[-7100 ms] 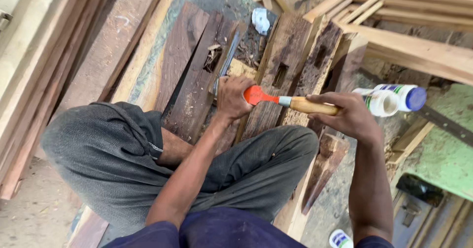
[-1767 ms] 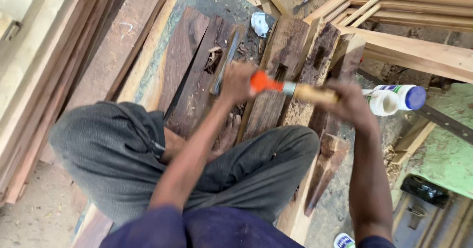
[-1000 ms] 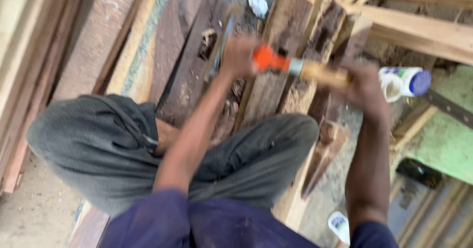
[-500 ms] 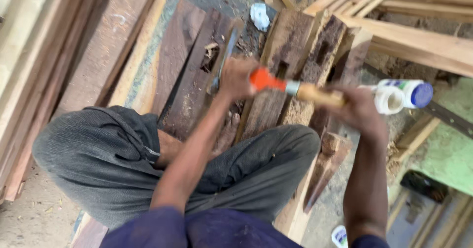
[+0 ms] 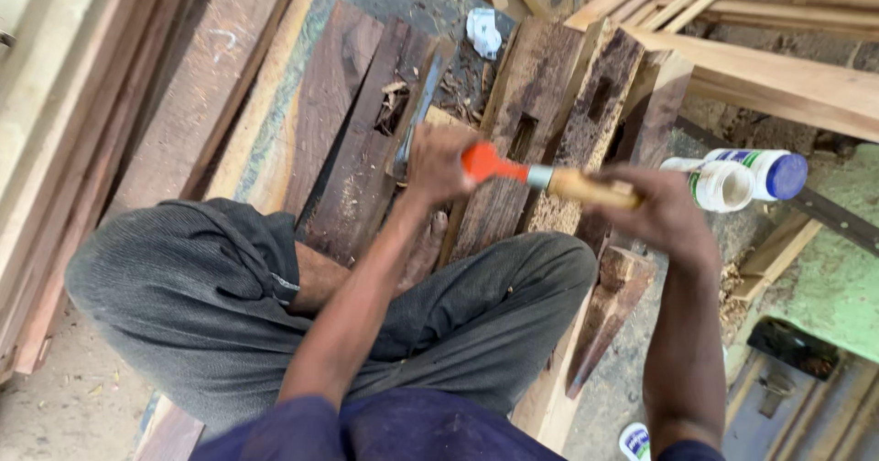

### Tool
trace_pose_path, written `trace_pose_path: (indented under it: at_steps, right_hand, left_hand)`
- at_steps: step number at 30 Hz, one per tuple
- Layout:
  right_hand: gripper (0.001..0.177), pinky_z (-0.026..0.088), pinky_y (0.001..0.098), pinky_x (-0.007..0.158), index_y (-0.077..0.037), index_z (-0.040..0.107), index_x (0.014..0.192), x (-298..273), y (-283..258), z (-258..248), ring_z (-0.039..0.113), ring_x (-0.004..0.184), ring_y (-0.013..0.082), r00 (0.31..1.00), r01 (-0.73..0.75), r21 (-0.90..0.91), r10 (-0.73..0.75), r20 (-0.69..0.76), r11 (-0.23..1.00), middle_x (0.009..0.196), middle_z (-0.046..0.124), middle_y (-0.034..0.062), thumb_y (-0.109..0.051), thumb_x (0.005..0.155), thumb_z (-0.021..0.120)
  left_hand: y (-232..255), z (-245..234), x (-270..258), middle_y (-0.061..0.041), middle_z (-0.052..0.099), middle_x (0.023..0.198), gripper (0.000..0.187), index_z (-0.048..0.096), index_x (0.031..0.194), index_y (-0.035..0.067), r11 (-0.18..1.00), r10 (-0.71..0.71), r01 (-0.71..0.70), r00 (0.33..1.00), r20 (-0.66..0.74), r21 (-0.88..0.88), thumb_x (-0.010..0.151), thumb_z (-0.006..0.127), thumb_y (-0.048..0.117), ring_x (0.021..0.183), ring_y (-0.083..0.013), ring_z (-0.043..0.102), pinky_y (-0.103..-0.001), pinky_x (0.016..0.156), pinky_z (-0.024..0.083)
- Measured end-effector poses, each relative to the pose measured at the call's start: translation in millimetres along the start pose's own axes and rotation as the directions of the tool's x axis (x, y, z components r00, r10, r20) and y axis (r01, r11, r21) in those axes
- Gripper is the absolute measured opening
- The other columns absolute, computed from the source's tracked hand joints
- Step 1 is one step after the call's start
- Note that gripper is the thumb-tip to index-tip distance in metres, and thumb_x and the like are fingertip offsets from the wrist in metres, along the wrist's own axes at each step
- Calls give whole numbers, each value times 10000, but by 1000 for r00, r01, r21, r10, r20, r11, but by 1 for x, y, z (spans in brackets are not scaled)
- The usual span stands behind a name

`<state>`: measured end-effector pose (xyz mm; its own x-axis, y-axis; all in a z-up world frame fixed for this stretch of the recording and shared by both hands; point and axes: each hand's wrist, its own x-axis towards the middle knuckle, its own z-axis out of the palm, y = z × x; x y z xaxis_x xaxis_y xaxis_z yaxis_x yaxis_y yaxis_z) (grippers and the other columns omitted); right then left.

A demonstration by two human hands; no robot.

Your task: The person sits cross-legged on the floor and uses a chisel and a wooden mallet to carve a rectangular recess into a piece of dark wood. They repeatedly strike the chisel to remove wood chips and occasionally clear the debris by hand.

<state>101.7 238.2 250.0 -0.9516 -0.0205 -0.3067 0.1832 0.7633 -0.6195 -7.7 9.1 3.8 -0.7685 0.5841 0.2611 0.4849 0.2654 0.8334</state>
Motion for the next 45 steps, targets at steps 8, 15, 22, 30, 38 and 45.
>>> trace_pose_path:
  at_steps: [8, 15, 22, 30, 38, 45]
  right_hand:
    - [310, 555, 228, 564, -42, 742, 1192, 39, 16, -24, 688, 732, 105, 989, -40, -51, 32, -147, 998, 997, 752, 110, -186, 925, 804]
    - [320, 535, 263, 439, -106, 757, 1162, -3, -6, 3, 690, 515, 111, 966, -241, -99, 249, 76, 966, 820, 782, 69, -212, 860, 773]
    - [326, 601, 282, 790, -24, 718, 1239, 45, 25, -36, 714, 945, 133, 970, 73, -28, -77, -231, 997, 1129, 754, 146, -143, 956, 827]
    - [322, 559, 257, 456, -84, 765, 1139, -8, 6, 12, 719, 626, 118, 989, -140, -100, 144, 36, 985, 904, 799, 83, -163, 831, 817]
    - [393, 583, 257, 640, -76, 754, 1268, 39, 29, -36, 711, 783, 132, 976, -108, -99, 87, -198, 989, 1045, 774, 125, -201, 914, 869]
    - [244, 548, 274, 530, -110, 779, 1110, 4, 13, 3, 721, 637, 124, 998, -57, -163, 57, -4, 985, 852, 790, 94, -203, 888, 818]
  left_hand:
    - [-13, -5, 101, 0, 666, 795, 604, 731, 900, 182, 991, 130, -130, 991, -5, 24, 718, 852, 745, 752, -154, 557, -372, 793, 348]
    - [-4, 1, -14, 18, 685, 831, 388, 740, 1002, 181, 997, -7, 7, 1000, 2, 80, 730, 854, 433, 741, -139, 564, -351, 847, 362]
    - [-23, 6, 129, -30, 691, 785, 504, 758, 906, 167, 991, 131, -130, 991, 15, -42, 705, 883, 612, 754, -220, 605, -436, 795, 409]
    - [-2, -2, 0, 25, 653, 787, 342, 728, 944, 173, 999, 25, -24, 1000, -5, 42, 790, 827, 462, 716, -135, 553, -368, 803, 351]
    - [-17, 5, 112, -3, 585, 658, 584, 722, 828, 155, 983, 181, -181, 983, 5, 25, 700, 852, 710, 621, -179, 522, -367, 723, 345]
    - [0, -5, 1, 16, 611, 709, 501, 715, 870, 184, 998, 64, -64, 997, -41, 7, 781, 787, 671, 673, -142, 525, -369, 754, 347]
